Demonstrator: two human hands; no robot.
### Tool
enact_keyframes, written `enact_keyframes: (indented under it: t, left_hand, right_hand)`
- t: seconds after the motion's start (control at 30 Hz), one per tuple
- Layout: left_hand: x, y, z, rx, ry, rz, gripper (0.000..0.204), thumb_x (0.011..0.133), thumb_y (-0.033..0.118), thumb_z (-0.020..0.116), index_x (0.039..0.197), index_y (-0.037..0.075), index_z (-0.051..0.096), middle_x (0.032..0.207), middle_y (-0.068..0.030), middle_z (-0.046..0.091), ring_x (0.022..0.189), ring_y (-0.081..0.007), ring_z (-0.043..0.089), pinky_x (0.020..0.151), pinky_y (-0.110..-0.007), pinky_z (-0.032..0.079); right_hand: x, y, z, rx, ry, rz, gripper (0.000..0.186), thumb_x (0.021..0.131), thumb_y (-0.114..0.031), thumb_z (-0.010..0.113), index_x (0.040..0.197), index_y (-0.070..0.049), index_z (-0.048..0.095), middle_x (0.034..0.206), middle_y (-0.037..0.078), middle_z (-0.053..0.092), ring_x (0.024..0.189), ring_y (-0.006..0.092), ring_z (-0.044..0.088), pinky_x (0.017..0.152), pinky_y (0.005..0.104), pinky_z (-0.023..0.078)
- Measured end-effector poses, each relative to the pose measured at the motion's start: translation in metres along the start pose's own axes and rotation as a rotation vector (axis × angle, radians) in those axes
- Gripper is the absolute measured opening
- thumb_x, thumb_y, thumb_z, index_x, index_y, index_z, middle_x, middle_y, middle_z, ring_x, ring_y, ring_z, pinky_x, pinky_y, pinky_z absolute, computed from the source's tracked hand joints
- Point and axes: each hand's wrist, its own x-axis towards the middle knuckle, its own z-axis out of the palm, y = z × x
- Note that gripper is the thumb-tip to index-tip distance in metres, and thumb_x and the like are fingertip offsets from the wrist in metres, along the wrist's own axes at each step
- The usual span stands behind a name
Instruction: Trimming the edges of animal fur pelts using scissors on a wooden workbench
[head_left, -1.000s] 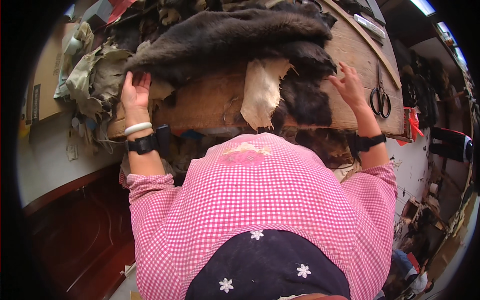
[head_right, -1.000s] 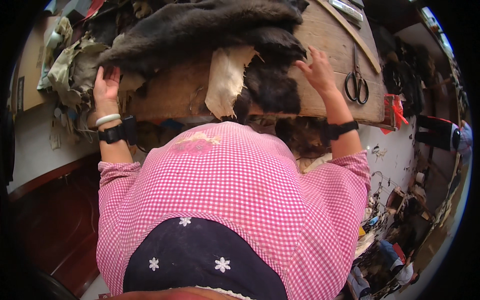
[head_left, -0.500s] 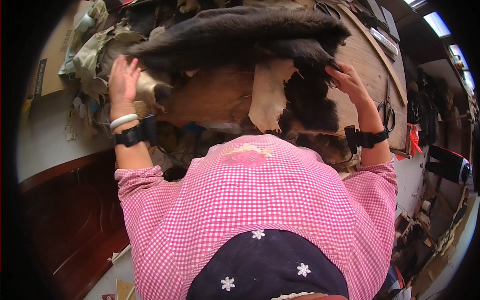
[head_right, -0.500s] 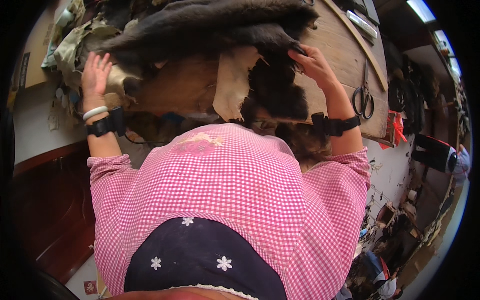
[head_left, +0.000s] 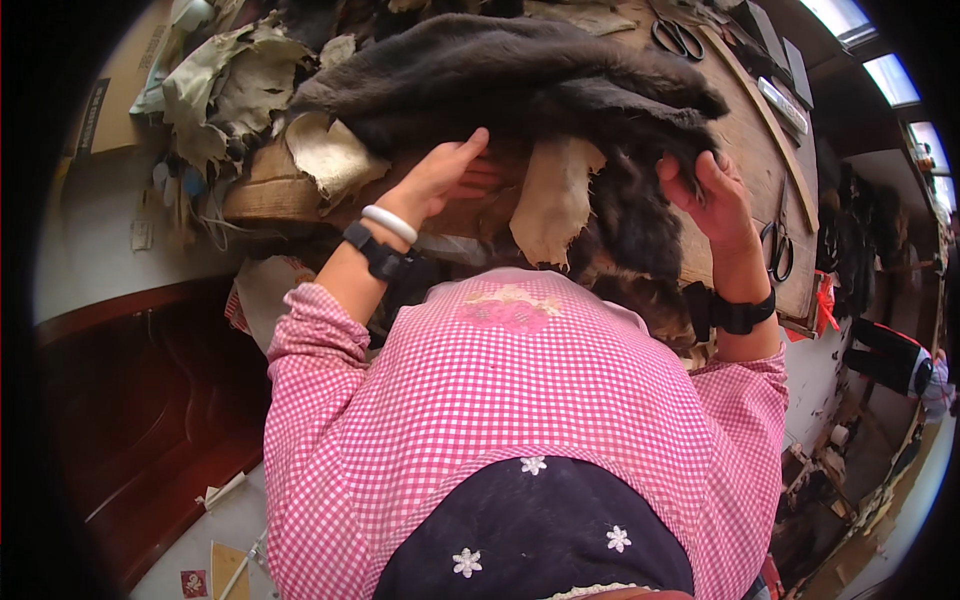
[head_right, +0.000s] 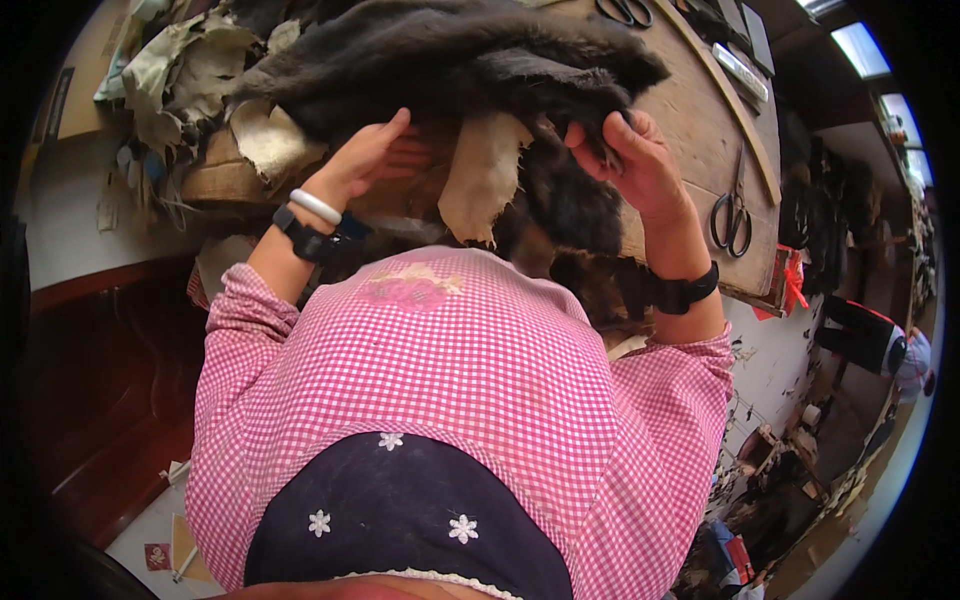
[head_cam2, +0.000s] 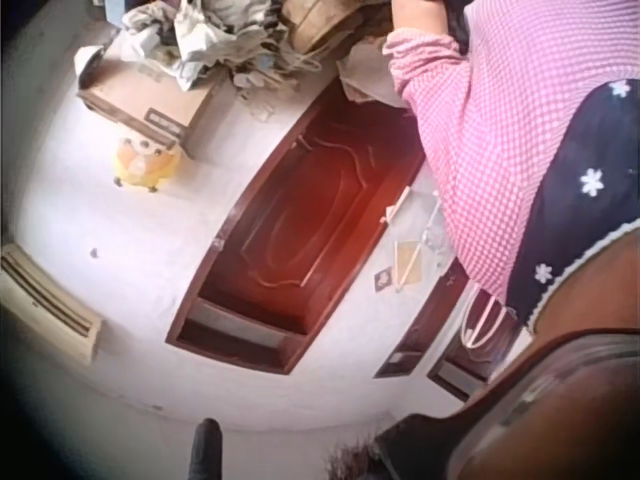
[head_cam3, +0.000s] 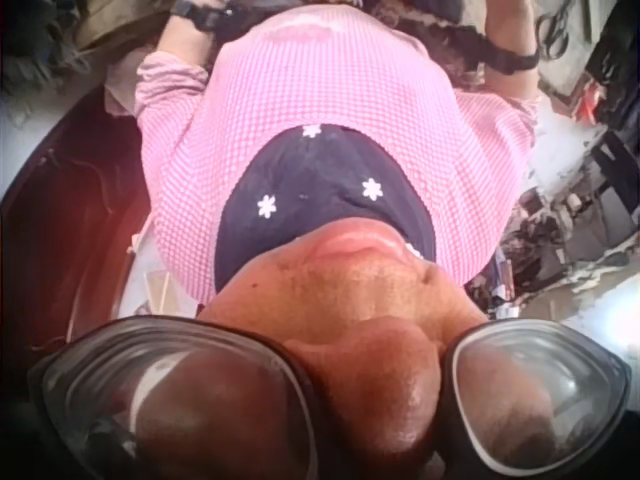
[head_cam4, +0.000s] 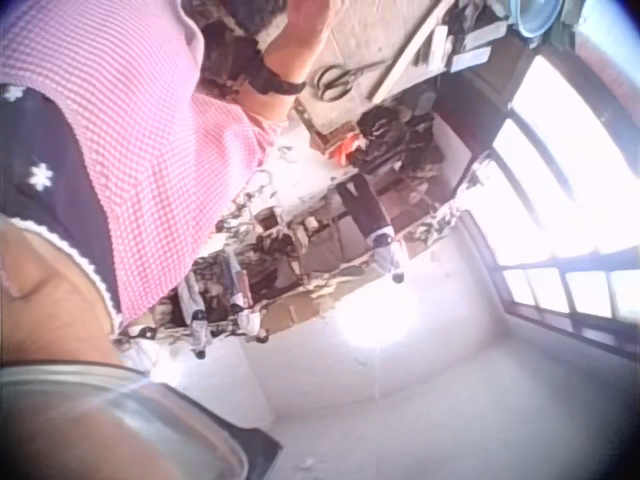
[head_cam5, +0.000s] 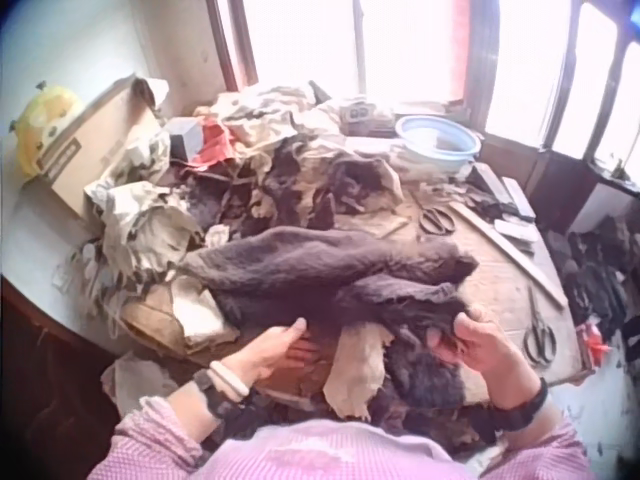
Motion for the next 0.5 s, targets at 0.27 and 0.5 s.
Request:
enact_keyframes:
  t: [0.27, 0.5]
  left_hand:
    - [0.054, 0.003, -0.019, -0.684, 0.048, 0.099, 0.062, 0.091, 0.038, 0.057, 0.137, 0.004, 0.033, 0.128, -0.0195, 0.050, 0.114, -0.0338, 0.049, 0.097, -0.052, 0.038]
    - [0.011, 0.050, -0.015, -0.812, -0.119, 0.379, 0.023, 0.089, 0.024, 0.062, 0.108, 0.011, 0.059, 0.108, -0.0072, 0.065, 0.103, -0.0235, 0.059, 0.089, -0.043, 0.047]
  right_hand:
    - [0.001, -0.001, 0.025, -0.138, -0.221, -0.223, 0.049, 0.093, -0.046, 0.047, 0.098, 0.001, 0.063, 0.091, 0.012, 0.056, 0.081, 0.0205, 0.047, 0.070, 0.0318, 0.036]
    - [-0.013, 0.007, 0.000, 0.092, -0.063, -0.207, 0.051, 0.095, -0.040, 0.045, 0.110, 0.006, 0.060, 0.120, 0.018, 0.055, 0.109, 0.0265, 0.054, 0.092, 0.0358, 0.043]
